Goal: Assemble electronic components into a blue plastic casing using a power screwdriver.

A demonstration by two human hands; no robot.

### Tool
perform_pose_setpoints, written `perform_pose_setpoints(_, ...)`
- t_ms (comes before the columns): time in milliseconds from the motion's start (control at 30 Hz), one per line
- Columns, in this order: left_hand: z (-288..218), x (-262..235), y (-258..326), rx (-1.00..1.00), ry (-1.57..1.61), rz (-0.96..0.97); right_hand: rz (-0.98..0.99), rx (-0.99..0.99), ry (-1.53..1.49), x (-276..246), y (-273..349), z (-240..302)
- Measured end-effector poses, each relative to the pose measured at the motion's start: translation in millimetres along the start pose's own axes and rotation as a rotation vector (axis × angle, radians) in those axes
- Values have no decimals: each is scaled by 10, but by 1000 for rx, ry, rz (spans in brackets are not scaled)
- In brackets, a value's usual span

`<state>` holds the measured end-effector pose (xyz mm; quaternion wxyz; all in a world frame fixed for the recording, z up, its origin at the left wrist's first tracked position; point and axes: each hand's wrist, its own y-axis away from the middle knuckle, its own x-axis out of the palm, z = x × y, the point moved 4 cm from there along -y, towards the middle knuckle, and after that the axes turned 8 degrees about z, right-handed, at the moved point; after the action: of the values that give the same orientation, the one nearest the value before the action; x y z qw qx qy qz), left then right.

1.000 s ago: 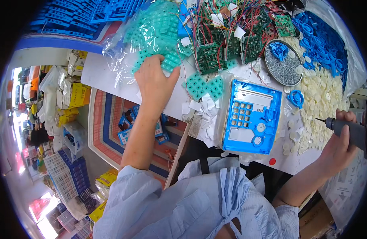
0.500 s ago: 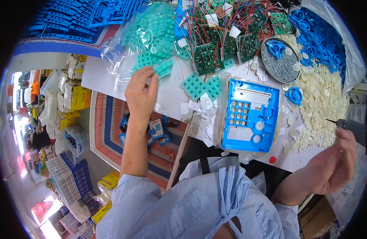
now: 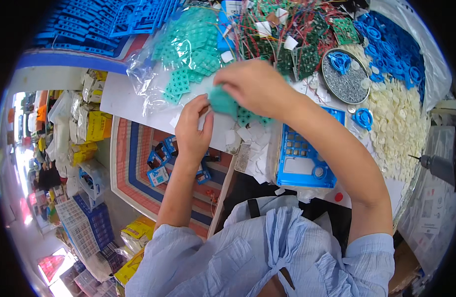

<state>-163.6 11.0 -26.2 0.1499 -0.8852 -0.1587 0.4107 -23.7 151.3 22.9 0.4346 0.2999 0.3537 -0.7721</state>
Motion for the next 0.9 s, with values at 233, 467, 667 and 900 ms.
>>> perform_pose_setpoints(233,-251,56,-68,11,146,129,-406,-137,-119,-394,955,228)
perform_pose_setpoints(467,-1046,343,-76,-353,1149,290,-336,148,-162,-533,1097,544)
perform_pose_setpoints(667,-597,189,-265,-371,572,357,-559,534,-1138,-499,1470,263)
perform_pose_setpoints(900,-1050,92,-312,-193,264,255,-399,672,-1501,-433,1638,356)
